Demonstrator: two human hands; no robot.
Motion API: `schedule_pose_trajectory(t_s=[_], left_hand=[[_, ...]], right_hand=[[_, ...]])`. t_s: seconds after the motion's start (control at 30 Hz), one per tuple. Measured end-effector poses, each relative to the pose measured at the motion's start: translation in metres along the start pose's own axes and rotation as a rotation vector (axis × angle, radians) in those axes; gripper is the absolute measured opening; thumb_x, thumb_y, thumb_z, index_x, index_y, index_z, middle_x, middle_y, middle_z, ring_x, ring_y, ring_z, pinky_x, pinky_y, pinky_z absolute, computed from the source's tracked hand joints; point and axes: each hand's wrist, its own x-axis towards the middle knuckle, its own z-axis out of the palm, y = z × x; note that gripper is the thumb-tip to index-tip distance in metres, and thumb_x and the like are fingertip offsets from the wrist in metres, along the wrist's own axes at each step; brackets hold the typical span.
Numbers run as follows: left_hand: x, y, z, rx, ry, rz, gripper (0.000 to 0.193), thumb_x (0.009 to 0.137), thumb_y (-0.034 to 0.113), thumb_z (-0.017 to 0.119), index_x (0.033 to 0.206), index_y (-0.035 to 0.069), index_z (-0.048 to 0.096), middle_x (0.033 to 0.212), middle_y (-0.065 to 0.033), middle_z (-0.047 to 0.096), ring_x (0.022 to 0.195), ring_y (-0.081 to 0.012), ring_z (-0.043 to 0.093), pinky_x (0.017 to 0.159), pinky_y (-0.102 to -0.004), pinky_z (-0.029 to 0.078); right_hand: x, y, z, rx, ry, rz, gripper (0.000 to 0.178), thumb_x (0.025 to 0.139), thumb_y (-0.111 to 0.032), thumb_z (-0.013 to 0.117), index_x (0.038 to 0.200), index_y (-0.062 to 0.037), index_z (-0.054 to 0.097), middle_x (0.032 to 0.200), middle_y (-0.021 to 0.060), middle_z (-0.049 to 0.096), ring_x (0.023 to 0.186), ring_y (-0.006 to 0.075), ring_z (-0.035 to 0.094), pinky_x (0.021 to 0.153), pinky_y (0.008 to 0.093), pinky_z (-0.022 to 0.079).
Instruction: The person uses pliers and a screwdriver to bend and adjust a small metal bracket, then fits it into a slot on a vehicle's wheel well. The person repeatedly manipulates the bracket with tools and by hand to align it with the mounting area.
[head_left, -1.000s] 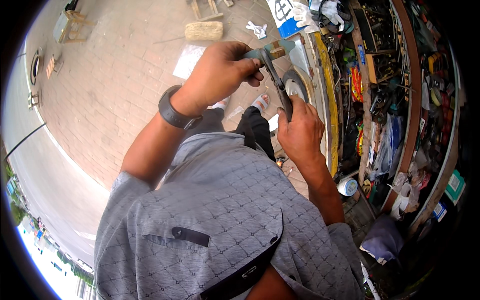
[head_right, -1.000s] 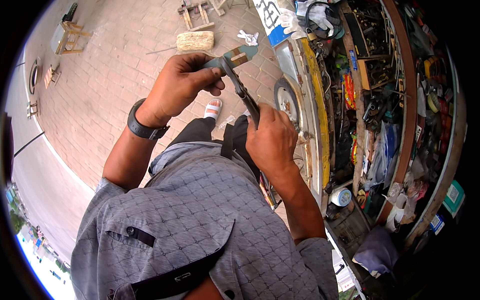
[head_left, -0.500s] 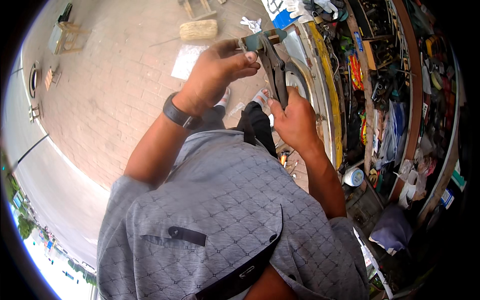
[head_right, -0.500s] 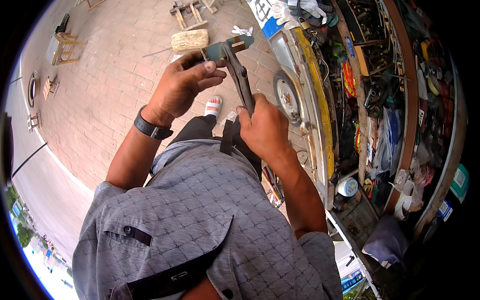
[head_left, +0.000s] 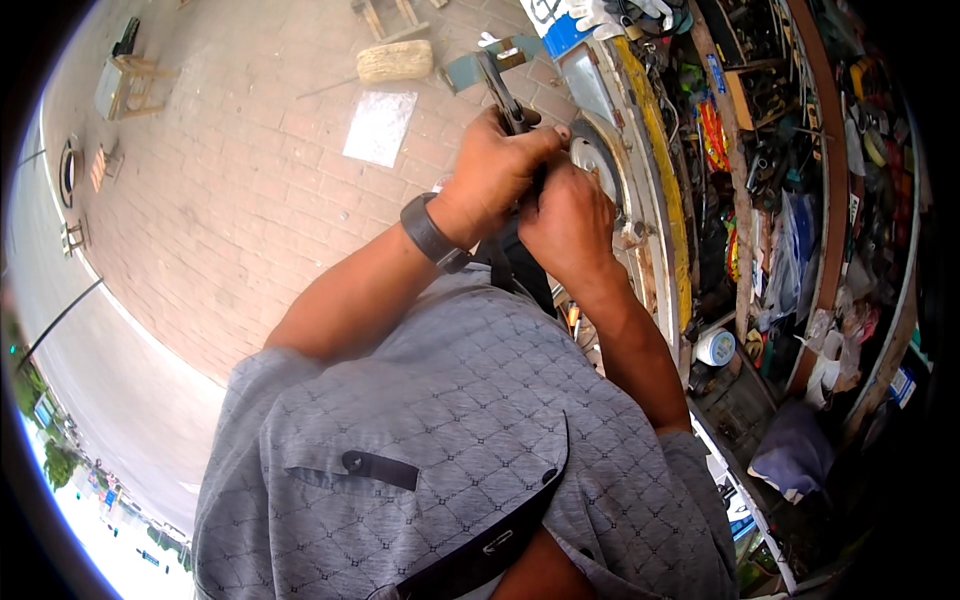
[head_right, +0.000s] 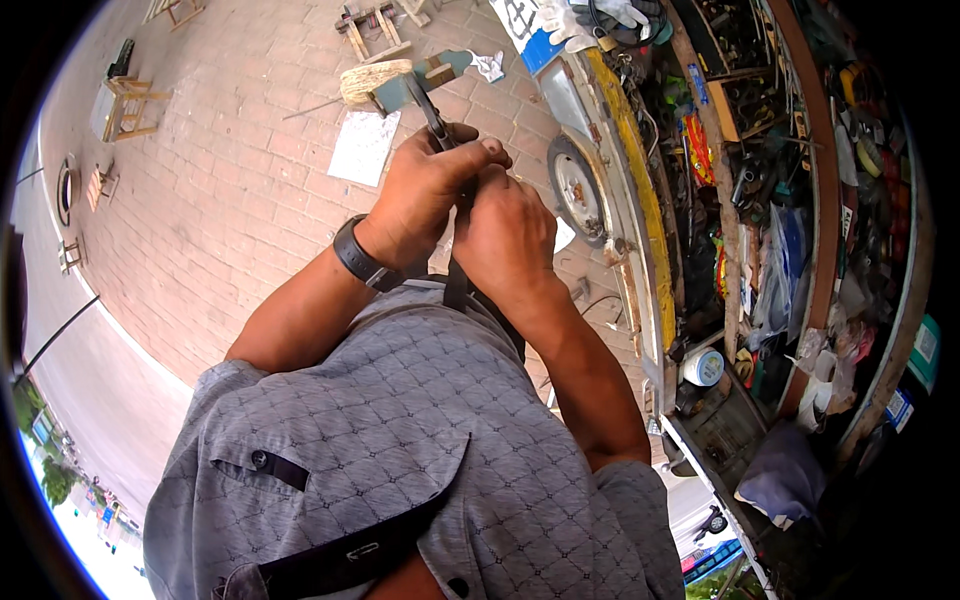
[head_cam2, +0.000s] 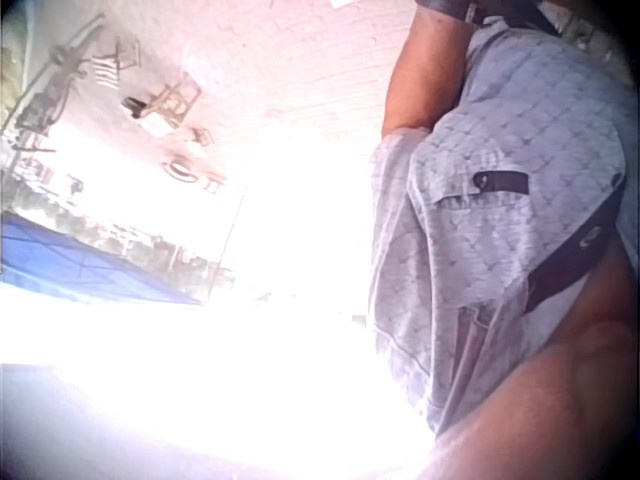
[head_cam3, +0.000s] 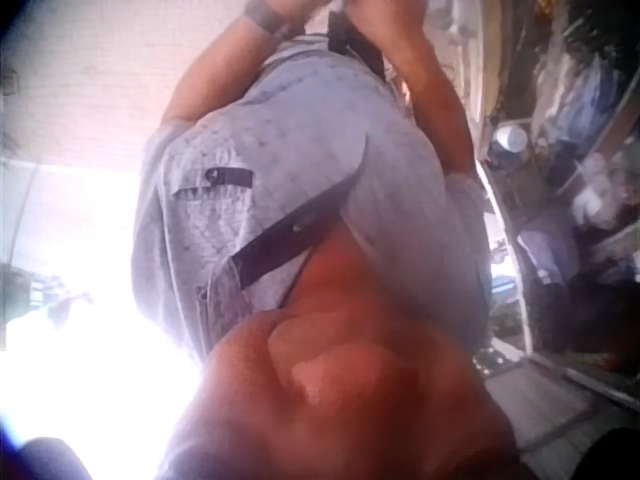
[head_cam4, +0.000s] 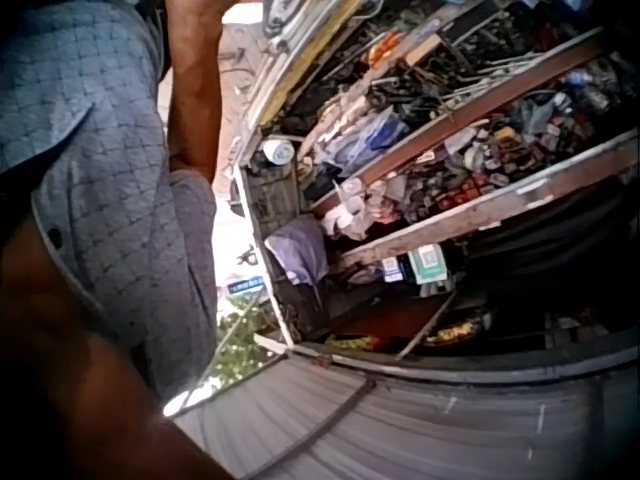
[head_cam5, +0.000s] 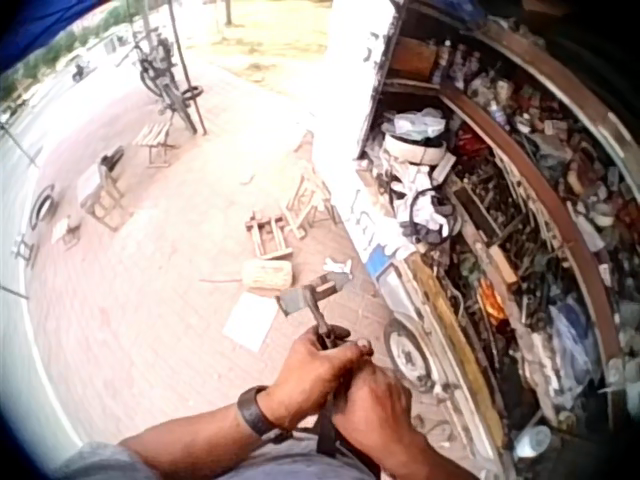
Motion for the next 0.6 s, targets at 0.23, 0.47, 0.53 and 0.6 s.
schedule_pose_trajectory(t_s=[0.23, 0.47, 0.53, 0.6], left_hand=[[0.023, 0.027, -0.032, -0.152, -0.103, 0.040, 0.029, 0.094, 0.019, 0.073, 0.106, -0.006, 0.065, 0.097, -0.0163, 0.072, 0.096, -0.0296, 0.075, 0.093, -0.0415, 0.060], [0.033, 0.036, -0.042, -0.266, -0.166, 0.030, 0.030, 0.099, 0.020, 0.068, 0.117, -0.002, 0.060, 0.101, -0.0132, 0.069, 0.099, -0.0307, 0.073, 0.098, -0.0481, 0.059], [0.034, 0.035, -0.041, -0.312, -0.152, 0.044, 0.029, 0.100, 0.021, 0.067, 0.117, -0.001, 0.060, 0.099, -0.0106, 0.067, 0.098, -0.0281, 0.072, 0.100, -0.0474, 0.059], [0.027, 0.037, -0.033, -0.349, -0.085, 0.031, 0.027, 0.102, 0.025, 0.063, 0.116, 0.002, 0.060, 0.094, -0.0068, 0.065, 0.091, -0.0225, 0.068, 0.096, -0.0448, 0.058]], right_hand=[[-0.011, 0.017, -0.023, 0.493, -0.100, -0.040, 0.057, 0.081, -0.018, 0.081, 0.127, 0.0078, 0.058, 0.107, 0.0227, 0.071, 0.098, 0.0334, 0.070, 0.086, 0.0417, 0.055], [-0.012, 0.008, -0.011, 0.857, -0.180, 0.144, 0.040, 0.084, -0.014, 0.080, 0.116, 0.0051, 0.065, 0.089, 0.0128, 0.072, 0.079, 0.0179, 0.067, 0.072, 0.0329, 0.054], [-0.011, 0.006, -0.007, 0.731, -0.083, 0.039, 0.039, 0.083, -0.013, 0.080, 0.115, 0.0049, 0.065, 0.087, 0.0135, 0.070, 0.076, 0.0218, 0.067, 0.071, 0.0357, 0.053], [-0.008, 0.004, -0.004, 0.616, 0.021, -0.061, 0.040, 0.082, -0.013, 0.080, 0.114, 0.0047, 0.064, 0.086, 0.0142, 0.068, 0.075, 0.0254, 0.067, 0.070, 0.0382, 0.053]])
